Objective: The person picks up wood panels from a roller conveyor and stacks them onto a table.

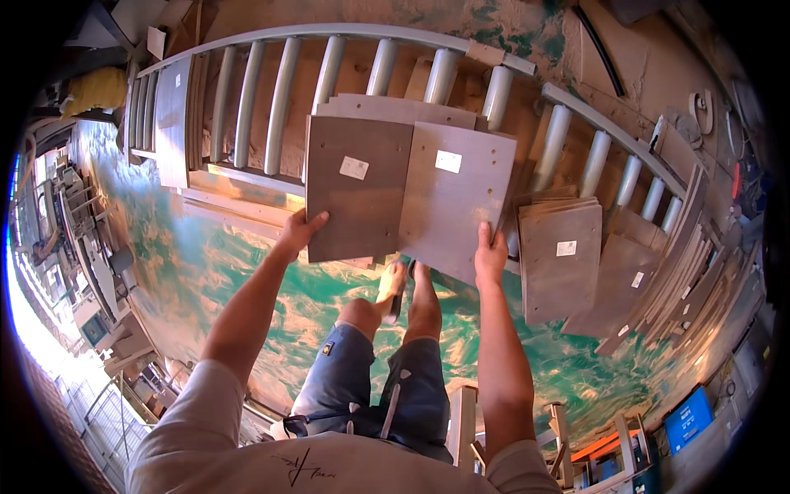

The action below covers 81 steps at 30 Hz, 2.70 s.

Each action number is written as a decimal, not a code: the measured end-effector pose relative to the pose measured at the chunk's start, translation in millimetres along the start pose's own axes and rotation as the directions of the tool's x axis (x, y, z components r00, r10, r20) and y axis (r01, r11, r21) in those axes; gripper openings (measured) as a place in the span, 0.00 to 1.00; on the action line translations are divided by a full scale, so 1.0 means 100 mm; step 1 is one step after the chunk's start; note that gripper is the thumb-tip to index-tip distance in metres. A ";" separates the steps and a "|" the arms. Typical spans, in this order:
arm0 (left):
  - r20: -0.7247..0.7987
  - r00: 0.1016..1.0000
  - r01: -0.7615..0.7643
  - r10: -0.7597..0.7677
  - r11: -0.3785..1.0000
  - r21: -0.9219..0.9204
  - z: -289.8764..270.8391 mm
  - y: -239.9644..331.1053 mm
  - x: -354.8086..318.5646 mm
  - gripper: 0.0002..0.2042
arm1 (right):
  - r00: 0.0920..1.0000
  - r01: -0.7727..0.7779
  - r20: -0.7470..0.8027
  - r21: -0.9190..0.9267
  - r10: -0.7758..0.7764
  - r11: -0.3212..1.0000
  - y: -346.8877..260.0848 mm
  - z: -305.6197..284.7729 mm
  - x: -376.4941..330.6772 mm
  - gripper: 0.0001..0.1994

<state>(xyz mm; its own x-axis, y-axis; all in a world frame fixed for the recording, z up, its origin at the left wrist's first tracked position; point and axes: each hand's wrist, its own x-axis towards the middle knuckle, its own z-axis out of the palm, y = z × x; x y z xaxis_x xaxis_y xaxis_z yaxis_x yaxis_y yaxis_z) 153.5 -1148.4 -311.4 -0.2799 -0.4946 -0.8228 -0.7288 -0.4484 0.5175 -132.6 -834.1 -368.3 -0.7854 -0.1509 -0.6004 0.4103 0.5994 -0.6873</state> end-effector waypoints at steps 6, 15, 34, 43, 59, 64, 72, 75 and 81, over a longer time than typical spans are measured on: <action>-0.004 0.994 -0.110 0.110 0.990 0.089 0.27 0.52 -0.85 0.17 | 0.978 -0.138 -0.151 0.031 0.141 0.990 0.06 -0.78 -0.45 0.21; 0.275 0.961 0.095 -0.042 0.979 -0.181 0.67 0.75 -1.52 0.13 | 0.696 -0.231 -0.370 0.696 0.615 0.680 0.66 -2.14 -1.24 0.38; 0.544 0.820 0.140 -0.179 0.984 0.111 2.01 1.37 -2.03 0.25 | 0.837 -0.476 0.335 0.836 0.433 0.274 1.36 -1.46 -0.84 0.22; 0.650 0.712 0.357 -0.264 0.934 -0.012 4.23 0.34 -1.67 0.21 | 0.855 -0.323 0.202 0.928 0.477 0.186 1.72 -3.17 -1.60 0.33; 0.689 0.640 -0.020 -0.339 0.889 0.457 3.74 -0.14 -0.81 0.21 | 0.902 -0.226 -0.201 0.536 0.382 0.814 1.04 -2.59 -0.78 0.17; 0.109 0.958 0.227 -0.266 0.933 0.280 1.53 -0.58 0.15 0.10 | 0.890 -0.273 0.440 0.299 0.122 0.914 -0.08 -0.82 -0.32 0.17; -0.495 0.782 0.000 0.378 0.795 0.607 0.42 0.14 1.59 0.38 | 0.994 -0.051 0.083 -0.190 0.068 0.980 0.00 1.17 0.83 0.30; -0.590 0.786 0.123 0.186 0.887 0.445 0.60 0.26 1.63 0.43 | 0.999 0.047 0.014 -0.379 -0.045 0.924 -0.02 1.38 0.65 0.31; -0.520 0.844 0.053 0.127 0.947 0.318 0.30 -0.05 1.49 0.41 | 0.987 0.149 0.021 -0.477 -0.158 0.866 0.06 1.63 0.39 0.32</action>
<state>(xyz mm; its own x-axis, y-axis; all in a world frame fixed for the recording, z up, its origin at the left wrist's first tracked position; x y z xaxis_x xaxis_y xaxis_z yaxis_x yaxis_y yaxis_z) 96.1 -1197.5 -443.6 -0.0040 -0.8621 -0.5068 -0.9035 -0.2141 0.3713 -85.3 -964.2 -462.7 -0.8303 -0.2602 -0.4929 0.0173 0.8718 -0.4895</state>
